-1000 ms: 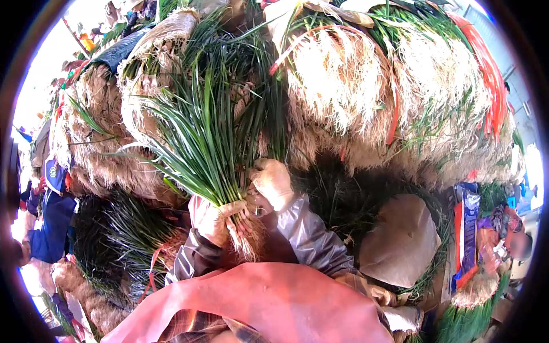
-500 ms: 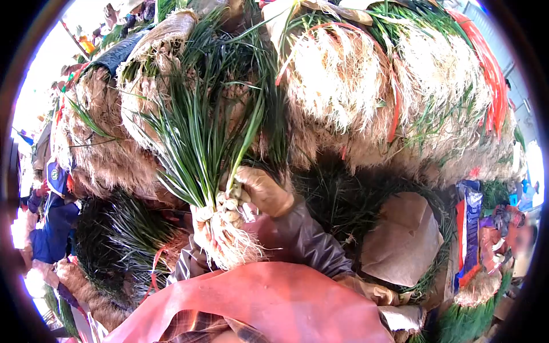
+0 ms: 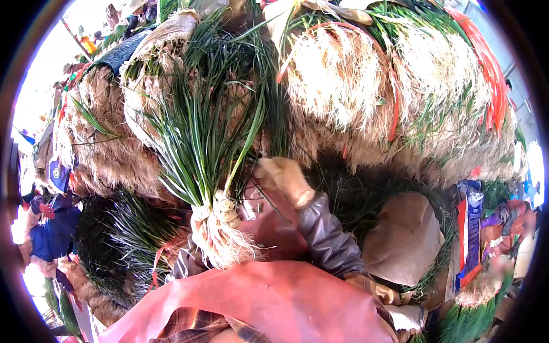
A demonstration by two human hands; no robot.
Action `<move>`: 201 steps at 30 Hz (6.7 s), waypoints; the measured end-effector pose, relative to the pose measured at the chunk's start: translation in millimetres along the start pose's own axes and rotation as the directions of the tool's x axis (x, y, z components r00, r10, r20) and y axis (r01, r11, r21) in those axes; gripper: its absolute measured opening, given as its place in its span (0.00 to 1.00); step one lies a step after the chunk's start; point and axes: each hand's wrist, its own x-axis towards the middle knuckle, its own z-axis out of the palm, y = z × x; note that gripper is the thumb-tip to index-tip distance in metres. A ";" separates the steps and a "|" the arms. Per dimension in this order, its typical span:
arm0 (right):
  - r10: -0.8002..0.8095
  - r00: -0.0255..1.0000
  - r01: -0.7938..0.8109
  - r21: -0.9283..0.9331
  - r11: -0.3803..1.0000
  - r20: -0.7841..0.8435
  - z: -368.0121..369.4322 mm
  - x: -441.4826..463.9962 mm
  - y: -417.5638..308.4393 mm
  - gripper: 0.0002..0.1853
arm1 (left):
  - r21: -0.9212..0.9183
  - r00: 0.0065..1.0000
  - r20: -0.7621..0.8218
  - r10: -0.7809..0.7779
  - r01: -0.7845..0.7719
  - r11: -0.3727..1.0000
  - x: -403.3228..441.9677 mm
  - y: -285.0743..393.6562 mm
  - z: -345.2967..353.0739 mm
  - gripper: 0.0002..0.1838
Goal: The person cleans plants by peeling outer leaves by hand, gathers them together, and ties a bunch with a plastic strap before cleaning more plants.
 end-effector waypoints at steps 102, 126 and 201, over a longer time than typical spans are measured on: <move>0.040 0.999 -0.039 0.140 0.989 -0.004 2.4 -11.7 -15.7 0.20 | 0.044 0.992 -0.108 0.070 -0.066 0.997 15.5 -5.8 18.1 0.22; -0.062 0.943 -0.150 0.583 0.799 0.327 21.5 -1.5 -15.3 0.23 | 0.046 0.999 -0.035 -0.036 0.038 0.998 -11.9 -3.6 10.6 0.19; -0.339 0.866 -0.120 -0.811 0.573 -0.368 -53.5 88.2 -20.3 0.18 | 0.284 0.997 0.063 0.041 -0.057 0.957 0.8 4.4 -6.1 0.35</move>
